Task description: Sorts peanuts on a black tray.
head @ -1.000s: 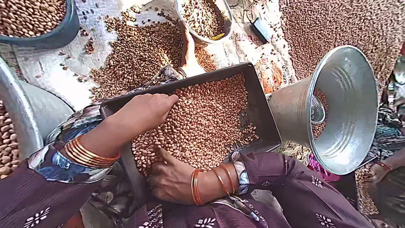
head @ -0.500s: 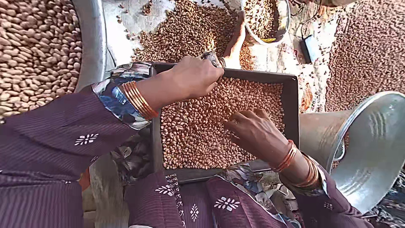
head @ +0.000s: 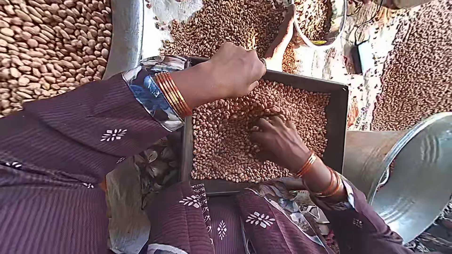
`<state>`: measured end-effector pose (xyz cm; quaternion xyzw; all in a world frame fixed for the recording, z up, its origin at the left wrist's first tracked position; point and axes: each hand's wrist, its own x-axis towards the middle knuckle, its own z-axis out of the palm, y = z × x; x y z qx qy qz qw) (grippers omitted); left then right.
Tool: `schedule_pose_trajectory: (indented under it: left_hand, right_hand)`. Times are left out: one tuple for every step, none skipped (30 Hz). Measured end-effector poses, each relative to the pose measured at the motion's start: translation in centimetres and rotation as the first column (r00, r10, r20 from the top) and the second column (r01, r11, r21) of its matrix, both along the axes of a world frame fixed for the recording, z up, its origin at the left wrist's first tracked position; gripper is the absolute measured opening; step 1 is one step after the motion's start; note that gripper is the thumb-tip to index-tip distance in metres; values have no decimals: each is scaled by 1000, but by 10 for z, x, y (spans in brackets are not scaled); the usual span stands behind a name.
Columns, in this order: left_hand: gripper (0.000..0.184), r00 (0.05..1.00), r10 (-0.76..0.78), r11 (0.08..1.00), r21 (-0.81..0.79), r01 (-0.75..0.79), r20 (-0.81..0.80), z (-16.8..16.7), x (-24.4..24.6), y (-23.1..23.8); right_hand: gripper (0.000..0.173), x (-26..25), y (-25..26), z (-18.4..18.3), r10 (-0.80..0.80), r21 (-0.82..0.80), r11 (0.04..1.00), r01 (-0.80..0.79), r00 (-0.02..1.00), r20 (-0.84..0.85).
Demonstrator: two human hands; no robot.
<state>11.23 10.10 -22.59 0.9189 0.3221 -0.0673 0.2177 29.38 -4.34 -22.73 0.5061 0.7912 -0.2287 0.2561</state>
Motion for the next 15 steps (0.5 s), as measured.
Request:
schedule_pose_trajectory:
  left_hand:
    - [28, 1000, -2, 1000, 0, 2, -10, 0, 1, -1]
    - [28, 1000, -5, 1000, -1, 5, -23, 0, 1, -1]
    - [28, 999, -8, 1000, -2, 8, -34, 0, 2, -1]
    - [28, 999, -13, 1000, -1, 12, -42, -1, 2, -1]
    - [28, 998, -18, 1000, -1, 18, -52, -1, 3, -2]
    - [28, 998, -22, 1000, -4, 21, -60, -2, 3, -2]
    - [28, 997, -23, 1000, 0, 24, -67, -3, 4, -3]
    - [28, 997, -24, 1000, 8, 25, -67, -4, 4, -3]
    - [28, 997, -24, 1000, 14, 25, -67, -4, 3, -3]
    - [28, 997, -24, 1000, 18, 25, -68, -4, 3, -3]
    - [29, 997, -23, 1000, 15, 24, -72, -4, 3, -3]
    - [29, 997, -20, 1000, 19, 21, -75, -3, 4, -3]
    - [29, 997, -14, 1000, 23, 16, -80, -3, 4, -3]
    - [29, 996, -6, 1000, 23, 8, -88, -2, 4, -4]
    - [30, 995, 3, 1000, 27, 0, -96, -1, 4, -5]
  right_hand:
    - [33, 13, 1, 8, -70, -33, 997, 73, 992, 103]
    - [32, 22, 1, 15, -119, -59, 989, 133, 973, 195]
    - [31, 26, 1, 22, -151, -72, 982, 176, 952, 267]
    - [28, 25, -1, 27, -169, -54, 980, 192, 942, 291]
    - [25, 21, -6, 30, -160, 2, 986, 165, 953, 255]
    - [22, 15, -13, 30, -100, 105, 991, 85, 984, 147]
    - [16, 6, -19, 25, 5, 219, 976, -6, 1000, 6]
    - [10, -5, -22, 19, 121, 295, 953, -75, 982, -144]
    - [8, -19, -24, 10, 221, 327, 937, -121, 931, -290]
    - [13, -32, -27, 0, 285, 304, 939, -160, 859, -425]
    - [17, -44, -29, -10, 322, 254, 943, -216, 787, -527]
    - [19, -54, -31, -19, 340, 204, 940, -272, 736, -585]
    - [19, -60, -34, -26, 353, 174, 933, -315, 711, -608]
    - [18, -65, -36, -32, 360, 152, 927, -342, 708, -607]
    - [17, -67, -38, -35, 362, 142, 926, -350, 712, -602]
